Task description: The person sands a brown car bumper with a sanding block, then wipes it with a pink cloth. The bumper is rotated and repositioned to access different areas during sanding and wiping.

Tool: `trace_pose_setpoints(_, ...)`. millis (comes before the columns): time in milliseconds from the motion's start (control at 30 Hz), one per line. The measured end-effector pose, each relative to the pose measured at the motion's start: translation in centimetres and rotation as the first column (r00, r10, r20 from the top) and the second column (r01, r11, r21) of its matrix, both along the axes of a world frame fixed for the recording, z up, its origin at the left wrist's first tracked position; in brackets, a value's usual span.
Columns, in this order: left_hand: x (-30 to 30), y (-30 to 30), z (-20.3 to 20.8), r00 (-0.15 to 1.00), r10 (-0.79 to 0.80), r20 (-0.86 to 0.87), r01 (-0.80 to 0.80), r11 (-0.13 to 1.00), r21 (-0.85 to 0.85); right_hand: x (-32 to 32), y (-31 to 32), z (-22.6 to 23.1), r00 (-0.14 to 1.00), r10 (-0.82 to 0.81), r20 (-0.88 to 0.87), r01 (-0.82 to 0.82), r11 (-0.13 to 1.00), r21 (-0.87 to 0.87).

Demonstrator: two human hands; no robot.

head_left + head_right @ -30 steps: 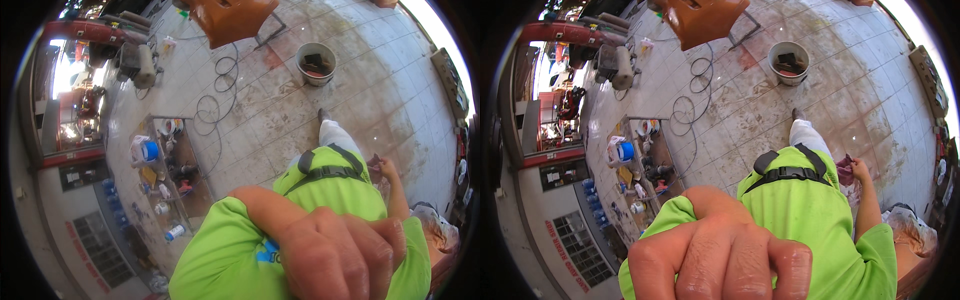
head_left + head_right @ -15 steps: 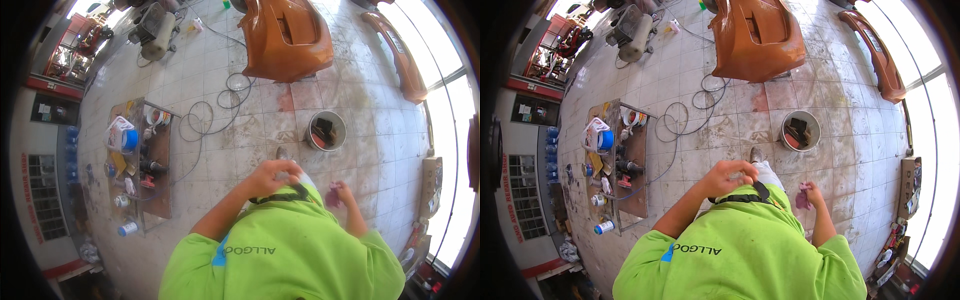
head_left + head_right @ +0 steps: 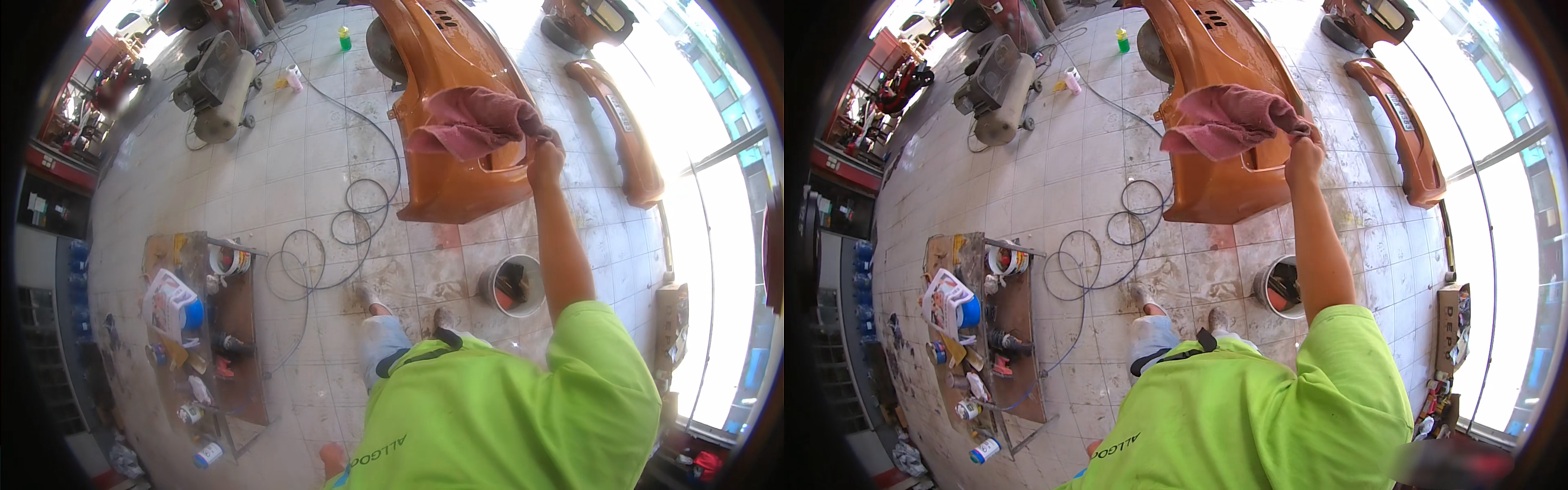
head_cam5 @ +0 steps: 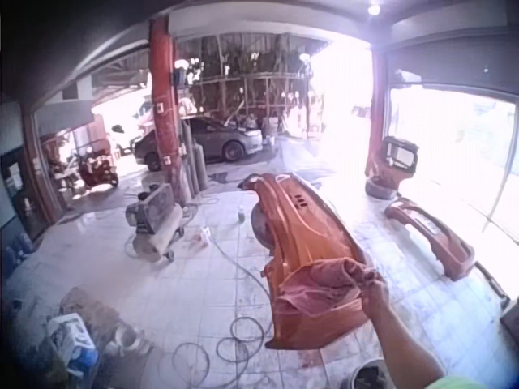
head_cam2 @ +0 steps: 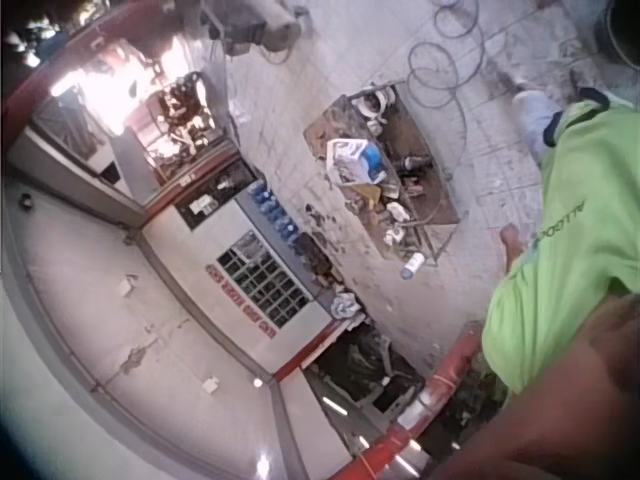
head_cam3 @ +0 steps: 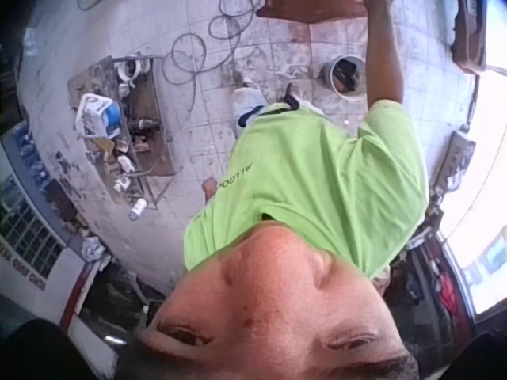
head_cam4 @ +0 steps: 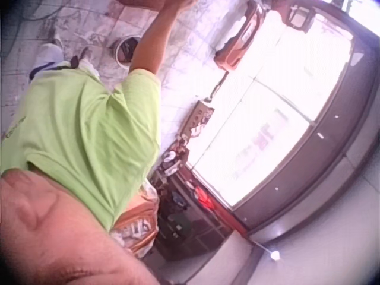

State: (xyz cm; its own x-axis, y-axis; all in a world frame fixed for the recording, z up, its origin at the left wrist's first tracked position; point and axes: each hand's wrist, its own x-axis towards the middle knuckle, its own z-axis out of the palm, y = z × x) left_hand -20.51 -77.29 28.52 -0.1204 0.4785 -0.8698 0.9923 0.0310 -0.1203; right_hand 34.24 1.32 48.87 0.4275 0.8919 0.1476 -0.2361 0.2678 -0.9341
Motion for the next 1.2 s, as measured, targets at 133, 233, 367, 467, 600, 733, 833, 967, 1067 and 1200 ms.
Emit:
trace_pose_setpoints(133,-0.7,7.5,-1.7,0.741,0.600,0.302,-0.605,0.791,-0.088,-9.7,3.0,-4.6,0.746,-0.534,0.398,0.627,0.765,-0.148)
trace_pose_setpoints(233,-7.1,18.5,-4.3,0.471,0.760,0.449,-0.789,0.590,-0.172,-15.8,4.9,-7.4,0.701,-0.248,0.669,0.462,0.872,-0.161)
trace_pose_setpoints(367,-26.0,36.3,-4.0,0.494,0.680,0.542,-0.861,0.470,0.196,-23.3,10.0,-8.4,0.378,0.004,0.926,0.540,0.811,-0.225)
trace_pose_setpoints(467,-37.4,50.9,2.2,0.350,0.510,0.786,-0.924,0.050,0.379,-22.6,14.7,-7.4,0.129,0.297,0.946,0.565,0.762,-0.316)
trace_pose_setpoints(600,-41.6,65.7,8.0,0.287,0.489,0.824,-0.944,-0.002,0.330,-22.0,19.4,-7.9,0.077,0.391,0.917,0.608,0.711,-0.354)
trace_pose_setpoints(733,-41.0,74.1,7.6,0.475,0.523,0.708,-0.879,0.330,0.345,-24.6,28.1,-6.4,-0.082,0.332,0.940,0.592,0.775,-0.222)
trace_pose_setpoints(833,-37.2,78.6,4.3,0.576,0.553,0.603,-0.794,0.553,0.252,-24.7,34.7,-5.7,-0.113,0.354,0.928,0.589,0.776,-0.224)
trace_pose_setpoints(967,-36.9,80.2,1.7,0.479,0.661,0.578,-0.822,0.568,0.031,-27.3,44.2,-3.4,-0.068,0.379,0.923,0.552,0.785,-0.282)
trace_pose_setpoints(1067,-34.3,82.8,1.4,0.441,0.720,0.536,-0.833,0.550,-0.053,-27.7,50.3,-2.4,-0.039,0.370,0.928,0.527,0.797,-0.295)
trace_pose_setpoints(1200,-32.4,85.8,1.4,0.255,0.757,0.601,-0.925,0.372,-0.076,-29.0,57.9,-2.9,-0.069,0.332,0.941,0.534,0.809,-0.246)
